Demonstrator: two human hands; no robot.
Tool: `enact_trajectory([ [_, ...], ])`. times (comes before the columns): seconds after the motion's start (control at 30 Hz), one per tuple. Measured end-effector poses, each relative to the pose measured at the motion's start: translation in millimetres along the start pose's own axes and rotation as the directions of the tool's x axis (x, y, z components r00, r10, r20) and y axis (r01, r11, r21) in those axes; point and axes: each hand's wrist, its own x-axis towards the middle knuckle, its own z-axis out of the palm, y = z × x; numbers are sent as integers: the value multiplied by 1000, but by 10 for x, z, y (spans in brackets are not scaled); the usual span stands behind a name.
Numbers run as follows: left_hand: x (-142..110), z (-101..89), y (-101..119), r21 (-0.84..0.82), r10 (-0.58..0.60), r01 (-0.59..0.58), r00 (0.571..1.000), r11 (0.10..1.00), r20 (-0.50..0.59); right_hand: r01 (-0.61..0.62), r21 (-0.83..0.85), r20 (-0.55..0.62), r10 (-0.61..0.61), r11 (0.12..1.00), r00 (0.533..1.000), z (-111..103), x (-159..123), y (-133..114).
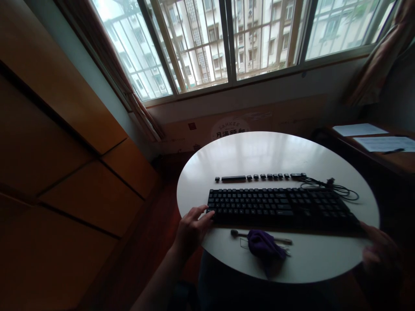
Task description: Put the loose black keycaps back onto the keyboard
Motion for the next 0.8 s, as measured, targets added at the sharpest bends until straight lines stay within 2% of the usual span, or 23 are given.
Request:
enact_trajectory([
  [0.2, 44, -19, -1, 84, 99, -102, 994, 991, 47, 68, -40, -1, -68, 997, 998, -2, 2, 46],
  [0.3, 52, -39, 29, 126, 78, -87, 994, 988, 74, 87, -39, 6, -87, 995, 996, -4, 7, 32],
  [0.4, 63, -87, 104, 225, 26, -60, 988, 972, 153, 47, -30, 19, -46, 998, 999, -11, 25, -1],
  [0.47, 74, -130, 171, 307, 12, -85, 973, 948, 232, 24, -35, 22, -23, 999, 999, -20, 33, -3],
  [0.63, 83, -176, 349, 441, -12, -178, 919, 880, 394, 67, -42, 35, -66, 997, 997, -33, 5, 52],
  [0.8, 41, -128, 455, 444, -75, -154, 886, 883, 457, -14, -32, 24, 15, 999, 1000, -9, 38, -6],
])
